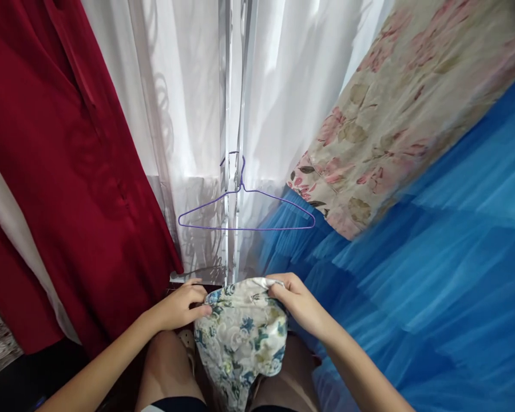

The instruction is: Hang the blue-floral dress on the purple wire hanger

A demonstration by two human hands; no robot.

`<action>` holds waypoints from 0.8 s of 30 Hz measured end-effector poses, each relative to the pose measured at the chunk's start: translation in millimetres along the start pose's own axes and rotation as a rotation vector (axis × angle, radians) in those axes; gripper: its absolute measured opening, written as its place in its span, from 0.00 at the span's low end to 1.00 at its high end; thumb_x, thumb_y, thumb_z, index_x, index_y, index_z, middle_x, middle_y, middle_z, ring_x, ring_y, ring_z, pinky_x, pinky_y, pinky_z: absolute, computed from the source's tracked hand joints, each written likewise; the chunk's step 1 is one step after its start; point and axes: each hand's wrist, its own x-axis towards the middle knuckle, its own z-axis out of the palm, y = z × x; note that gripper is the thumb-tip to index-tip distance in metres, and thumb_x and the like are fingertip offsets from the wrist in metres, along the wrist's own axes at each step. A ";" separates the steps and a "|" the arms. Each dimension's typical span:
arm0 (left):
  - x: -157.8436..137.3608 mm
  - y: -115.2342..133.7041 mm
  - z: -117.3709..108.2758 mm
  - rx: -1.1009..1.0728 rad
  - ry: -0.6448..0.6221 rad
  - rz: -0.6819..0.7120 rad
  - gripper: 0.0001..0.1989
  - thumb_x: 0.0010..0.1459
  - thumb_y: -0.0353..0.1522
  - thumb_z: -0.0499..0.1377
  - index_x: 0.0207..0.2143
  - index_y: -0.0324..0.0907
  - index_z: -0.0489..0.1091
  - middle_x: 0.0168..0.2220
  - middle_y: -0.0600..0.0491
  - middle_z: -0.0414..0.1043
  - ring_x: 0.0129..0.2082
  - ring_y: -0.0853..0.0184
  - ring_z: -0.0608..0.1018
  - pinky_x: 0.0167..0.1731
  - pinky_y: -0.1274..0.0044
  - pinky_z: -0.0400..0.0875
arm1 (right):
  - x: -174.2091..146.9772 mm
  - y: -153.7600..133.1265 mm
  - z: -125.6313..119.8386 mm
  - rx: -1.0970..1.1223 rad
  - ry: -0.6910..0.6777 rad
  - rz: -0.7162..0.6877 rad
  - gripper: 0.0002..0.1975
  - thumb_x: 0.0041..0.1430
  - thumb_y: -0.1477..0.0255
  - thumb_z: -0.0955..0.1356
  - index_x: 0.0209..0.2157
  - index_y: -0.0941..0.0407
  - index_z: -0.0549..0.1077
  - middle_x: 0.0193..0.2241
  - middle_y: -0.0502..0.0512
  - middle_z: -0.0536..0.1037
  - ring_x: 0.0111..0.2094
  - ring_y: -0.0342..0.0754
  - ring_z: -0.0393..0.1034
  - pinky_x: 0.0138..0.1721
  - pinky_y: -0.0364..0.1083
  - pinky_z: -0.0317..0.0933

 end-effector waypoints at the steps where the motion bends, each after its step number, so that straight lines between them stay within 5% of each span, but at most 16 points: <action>1: -5.7 -5.3 -11.8 0.037 -0.010 -0.017 0.19 0.65 0.45 0.54 0.30 0.45 0.77 0.36 0.50 0.77 0.42 0.62 0.78 0.65 0.63 0.50 | 0.3 -5.3 -5.3 -0.046 0.054 -0.022 0.11 0.53 0.69 0.62 0.20 0.56 0.61 0.17 0.45 0.56 0.20 0.40 0.46 0.21 0.42 0.42; 6: -25.0 -32.2 -68.4 0.117 0.023 -0.161 0.11 0.59 0.44 0.62 0.31 0.51 0.80 0.38 0.50 0.80 0.51 0.56 0.75 0.68 0.59 0.40 | 15.6 -26.2 -37.9 -0.273 0.304 -0.154 0.13 0.54 0.67 0.64 0.19 0.55 0.61 0.16 0.46 0.56 0.19 0.40 0.48 0.20 0.42 0.42; 10: -22.9 -54.7 -110.1 0.281 0.221 -0.238 0.14 0.56 0.46 0.63 0.41 0.52 0.80 0.49 0.49 0.78 0.60 0.51 0.69 0.67 0.57 0.38 | 54.1 -26.3 -52.0 -0.420 0.380 -0.260 0.10 0.54 0.67 0.66 0.33 0.57 0.76 0.24 0.52 0.73 0.27 0.48 0.67 0.28 0.43 0.58; 12: -14.7 -61.2 -129.9 0.296 0.323 -0.257 0.14 0.54 0.46 0.64 0.39 0.49 0.80 0.48 0.47 0.79 0.59 0.50 0.70 0.66 0.58 0.45 | 76.0 -23.3 -55.3 -0.518 0.458 -0.308 0.16 0.56 0.64 0.67 0.42 0.57 0.77 0.33 0.57 0.79 0.37 0.54 0.72 0.37 0.47 0.63; 14: -3.6 -62.6 -146.5 0.230 0.415 -0.247 0.14 0.53 0.46 0.65 0.35 0.47 0.80 0.45 0.46 0.79 0.55 0.50 0.74 0.61 0.64 0.57 | 93.9 -19.8 -58.4 -0.639 0.485 -0.311 0.15 0.58 0.61 0.67 0.38 0.57 0.78 0.32 0.57 0.79 0.36 0.54 0.72 0.37 0.47 0.62; 18: 18.6 -52.3 -161.8 0.022 0.545 -0.222 0.15 0.52 0.45 0.65 0.33 0.42 0.78 0.43 0.46 0.79 0.46 0.53 0.77 0.52 0.71 0.66 | 108.0 -11.2 -61.3 -0.771 0.453 -0.279 0.20 0.59 0.61 0.67 0.17 0.55 0.65 0.16 0.49 0.64 0.21 0.45 0.58 0.27 0.45 0.50; 24: 43.7 -18.7 -156.6 0.126 0.580 -0.051 0.13 0.62 0.42 0.57 0.29 0.44 0.70 0.35 0.47 0.73 0.53 0.51 0.72 0.53 0.71 0.63 | 96.4 2.4 -40.1 -0.734 0.419 -0.302 0.19 0.61 0.62 0.65 0.19 0.56 0.65 0.16 0.47 0.63 0.21 0.43 0.56 0.25 0.44 0.47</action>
